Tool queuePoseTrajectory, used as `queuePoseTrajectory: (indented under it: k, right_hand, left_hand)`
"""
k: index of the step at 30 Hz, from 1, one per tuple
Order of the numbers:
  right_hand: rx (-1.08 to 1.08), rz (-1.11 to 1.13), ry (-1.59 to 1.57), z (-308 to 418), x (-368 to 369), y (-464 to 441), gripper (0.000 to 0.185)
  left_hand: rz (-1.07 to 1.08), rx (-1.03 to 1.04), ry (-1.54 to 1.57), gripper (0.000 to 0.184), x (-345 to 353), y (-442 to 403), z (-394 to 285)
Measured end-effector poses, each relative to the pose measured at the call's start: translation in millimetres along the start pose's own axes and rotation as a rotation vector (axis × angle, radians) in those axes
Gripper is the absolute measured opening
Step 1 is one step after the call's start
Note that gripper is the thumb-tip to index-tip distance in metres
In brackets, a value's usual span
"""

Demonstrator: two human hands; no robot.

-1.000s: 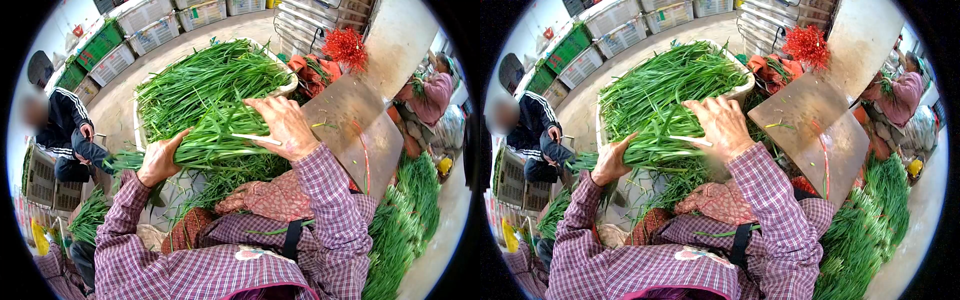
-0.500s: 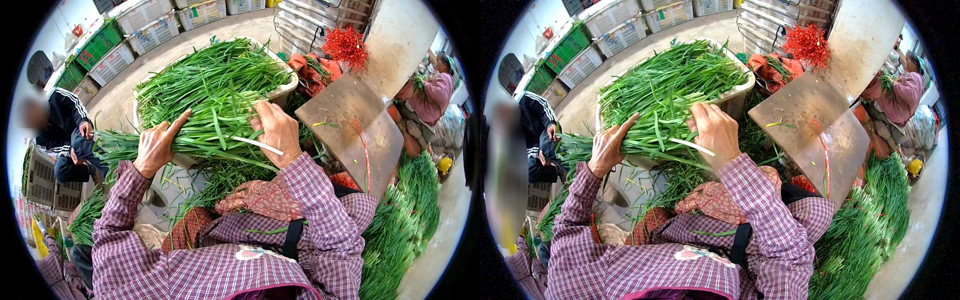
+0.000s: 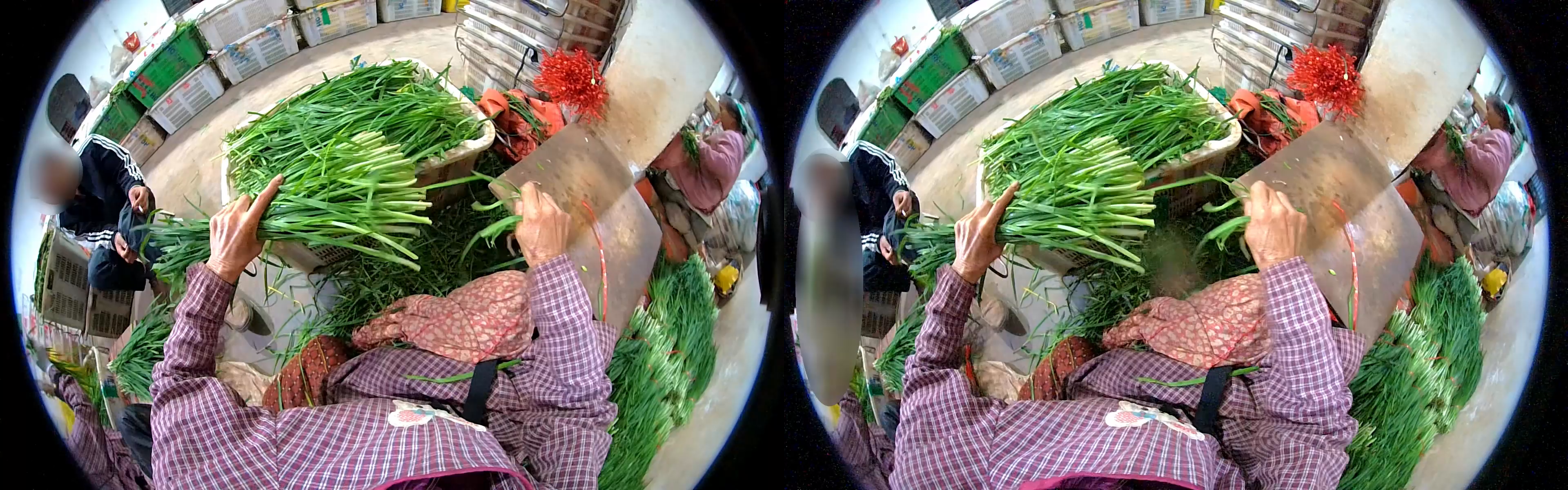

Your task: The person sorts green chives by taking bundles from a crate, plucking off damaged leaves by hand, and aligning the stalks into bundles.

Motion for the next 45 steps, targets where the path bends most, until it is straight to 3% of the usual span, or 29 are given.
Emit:
queuePoseTrajectory:
  k: [2, 3, 4, 5, 11, 16, 19, 24, 28, 31, 34, 37, 41, 44, 45]
  right_hand:
    - [0.032, 0.129, 0.015, -3, 11, 4, 0.023]
    - [0.056, 0.342, 0.026, -2, 25, 8, 0.028]
    - [0.082, 0.555, 0.039, -1, 37, 16, 0.035]
    - [0.043, 0.569, -0.033, 5, 34, 18, 0.050]
    - [-0.143, 0.241, -0.523, 71, -24, -34, 0.034]
    - [-0.120, 0.200, -0.563, 111, -1, -47, 0.042]
    - [-0.121, 0.189, -0.557, 128, 10, -48, 0.037]
    - [-0.114, 0.040, -0.696, 139, 5, -49, 0.009]
    - [-0.086, -0.010, -0.780, 139, 5, -47, 0.007]
    - [0.055, -0.106, -0.874, 123, 11, -53, 0.008]
    - [0.418, 0.143, -1.402, 95, 27, -56, 0.015]
    - [0.535, 0.214, -1.797, 69, 42, -52, 0.012]
    - [0.571, 0.180, -1.606, 13, 32, -36, 0.014]
    - [0.464, 0.534, -1.053, 3, 42, -15, 0.016]
    - [0.225, 0.468, -0.686, 16, 27, -17, 0.020]
  left_hand:
    - [-0.005, 0.004, -0.020, 0.086, -1, 1, -1]
    - [-0.011, 0.017, -0.035, 0.085, -2, 0, -2]
    - [-0.002, 0.036, -0.049, 0.084, 0, -1, -3]
    - [-0.020, 0.050, -0.038, 0.084, -1, -2, -7]
    - [0.081, 0.093, -0.104, 0.085, 0, -9, -25]
    - [0.040, 0.184, -0.116, 0.081, -7, -14, -46]
    - [0.051, 0.204, -0.107, 0.081, -10, -15, -54]
    - [0.057, 0.214, -0.108, 0.079, -11, -17, -57]
    - [0.001, 0.211, -0.103, 0.081, -9, -15, -54]
    - [0.018, 0.190, -0.091, 0.083, -3, -12, -47]
    - [0.015, 0.135, -0.046, 0.084, 6, -5, -34]
    - [0.039, 0.100, -0.041, 0.084, 7, 1, -24]
    - [0.022, 0.059, -0.059, 0.084, 8, 10, -8]
    - [-0.004, 0.056, -0.058, 0.083, 6, 11, -6]
    - [-0.006, 0.054, -0.075, 0.083, 6, 10, -7]
Point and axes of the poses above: each hand's wrist, its own y-axis away from the middle knuckle, its own x-axis out of the palm, z = x × y, the point moved 7 cm from there along -y, towards the middle knuckle
